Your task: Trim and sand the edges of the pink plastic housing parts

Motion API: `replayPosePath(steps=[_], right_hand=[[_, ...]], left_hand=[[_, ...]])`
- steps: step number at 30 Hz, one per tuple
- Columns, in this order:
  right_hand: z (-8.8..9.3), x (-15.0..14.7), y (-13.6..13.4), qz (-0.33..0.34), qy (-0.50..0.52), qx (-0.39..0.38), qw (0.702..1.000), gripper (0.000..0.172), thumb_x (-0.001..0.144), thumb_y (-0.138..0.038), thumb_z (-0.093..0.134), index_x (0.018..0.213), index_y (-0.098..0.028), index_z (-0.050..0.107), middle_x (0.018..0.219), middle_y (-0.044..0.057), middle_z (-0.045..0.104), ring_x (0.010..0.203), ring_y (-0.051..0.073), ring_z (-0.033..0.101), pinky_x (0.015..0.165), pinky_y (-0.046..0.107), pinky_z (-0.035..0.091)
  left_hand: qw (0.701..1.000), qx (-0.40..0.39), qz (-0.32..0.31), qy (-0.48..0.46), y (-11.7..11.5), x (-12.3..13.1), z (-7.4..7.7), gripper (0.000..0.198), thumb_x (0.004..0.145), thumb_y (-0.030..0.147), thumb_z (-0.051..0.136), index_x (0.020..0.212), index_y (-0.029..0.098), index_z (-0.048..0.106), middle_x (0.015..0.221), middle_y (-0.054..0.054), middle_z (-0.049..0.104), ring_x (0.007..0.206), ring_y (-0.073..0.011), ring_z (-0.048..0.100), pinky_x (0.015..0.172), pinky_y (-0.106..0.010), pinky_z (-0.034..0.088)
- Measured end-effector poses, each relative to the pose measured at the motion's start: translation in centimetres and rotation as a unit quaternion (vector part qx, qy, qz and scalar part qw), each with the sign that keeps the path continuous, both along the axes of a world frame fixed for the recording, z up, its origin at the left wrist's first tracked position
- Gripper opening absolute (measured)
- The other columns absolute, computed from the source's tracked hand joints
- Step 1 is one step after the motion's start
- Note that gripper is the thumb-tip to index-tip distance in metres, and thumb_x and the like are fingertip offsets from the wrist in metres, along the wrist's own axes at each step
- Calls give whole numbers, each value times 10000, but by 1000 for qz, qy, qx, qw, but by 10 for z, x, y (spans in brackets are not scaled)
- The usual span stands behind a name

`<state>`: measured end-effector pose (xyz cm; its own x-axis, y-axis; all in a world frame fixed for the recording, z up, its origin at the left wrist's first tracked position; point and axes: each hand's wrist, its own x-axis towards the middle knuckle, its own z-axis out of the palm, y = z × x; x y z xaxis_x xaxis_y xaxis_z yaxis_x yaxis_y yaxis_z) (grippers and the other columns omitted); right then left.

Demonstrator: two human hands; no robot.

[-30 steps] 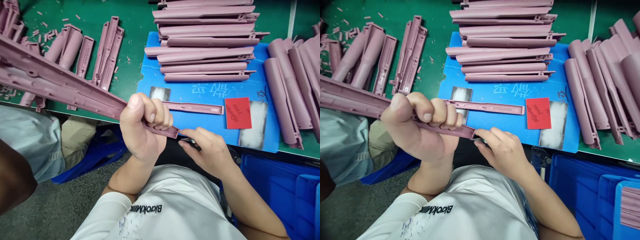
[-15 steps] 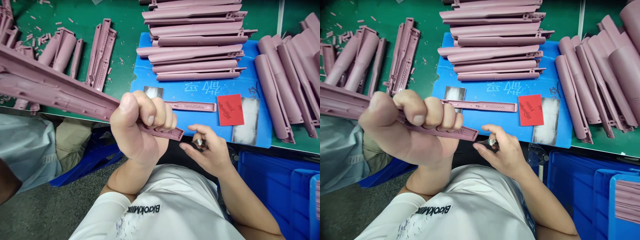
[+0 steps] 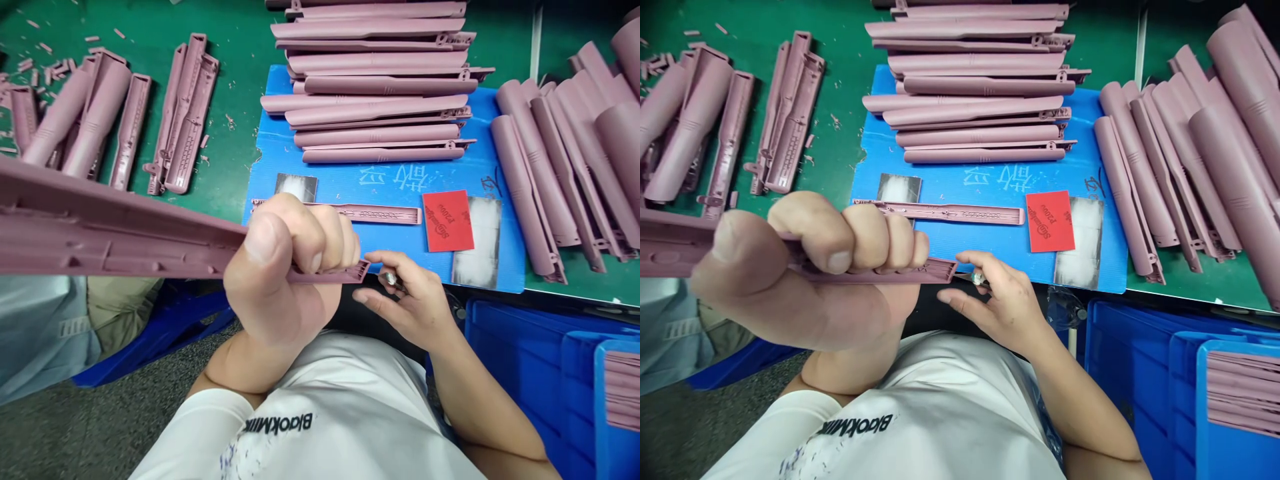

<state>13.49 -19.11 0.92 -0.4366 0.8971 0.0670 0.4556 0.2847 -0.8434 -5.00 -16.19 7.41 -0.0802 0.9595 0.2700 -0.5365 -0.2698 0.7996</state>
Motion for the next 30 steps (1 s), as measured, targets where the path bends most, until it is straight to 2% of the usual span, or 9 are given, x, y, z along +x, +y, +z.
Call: replayPosePath(steps=[2, 4, 8, 11, 16, 20, 30], right_hand=[[7, 0, 0, 7, -72, 42, 996, 441, 1080, -512, 619, 1385, -195, 630, 1020, 60, 781, 790, 167, 716, 701, 280, 528], [14, 0, -1, 4, -145, 100, 984, 382, 1131, -443, 520, 1370, -174, 648, 1112, 102, 809, 912, 211, 758, 799, 322, 537], [26, -2, -3, 7, -234, 161, 959, 337, 1132, -393, 534, 1341, -184, 696, 1004, 66, 823, 846, 214, 749, 772, 333, 483], [30, -4, -3, 8, -261, 162, 951, 340, 1136, -405, 524, 1345, -217, 716, 931, 40, 814, 789, 201, 727, 727, 331, 443], [35, -7, -1, 12, -293, 156, 943, 362, 1145, -414, 492, 1382, -251, 712, 926, 25, 816, 714, 186, 698, 670, 346, 387], [38, -9, 1, 19, -315, 149, 937, 366, 1146, -415, 475, 1383, -273, 716, 886, 10, 800, 676, 185, 685, 634, 355, 344], [39, -10, 3, 26, -325, 125, 937, 381, 1149, -446, 433, 1358, -325, 729, 797, 2, 751, 629, 170, 635, 600, 340, 280]], left_hand=[[1000, 11, 13, 13, -1, 1, -1, 638, 1016, 572, 652, 611, 172, 365, 488, 33, 277, 431, -82, 320, 477, -287, 345], [999, 12, 33, 24, -4, 3, -1, 647, 1008, 577, 670, 605, 170, 368, 490, 33, 282, 434, -80, 324, 488, -285, 343], [997, -40, 62, 25, -13, 6, 3, 665, 979, 591, 714, 602, 167, 366, 516, 35, 287, 468, -77, 333, 532, -286, 346], [995, -67, 65, 24, -18, 6, 5, 674, 954, 594, 745, 594, 165, 371, 524, 36, 291, 489, -80, 351, 555, -289, 355], [995, -64, 73, 39, -17, 8, 3, 723, 926, 624, 762, 561, 164, 341, 505, 43, 252, 481, -87, 342, 554, -295, 345], [995, -58, 74, 44, -17, 9, 1, 745, 939, 623, 745, 557, 154, 310, 507, 36, 287, 487, -84, 345, 557, -296, 335], [994, -77, 52, 66, -21, 8, 4, 711, 930, 650, 734, 570, 167, 357, 526, 33, 299, 506, -100, 329, 575, -307, 323]])
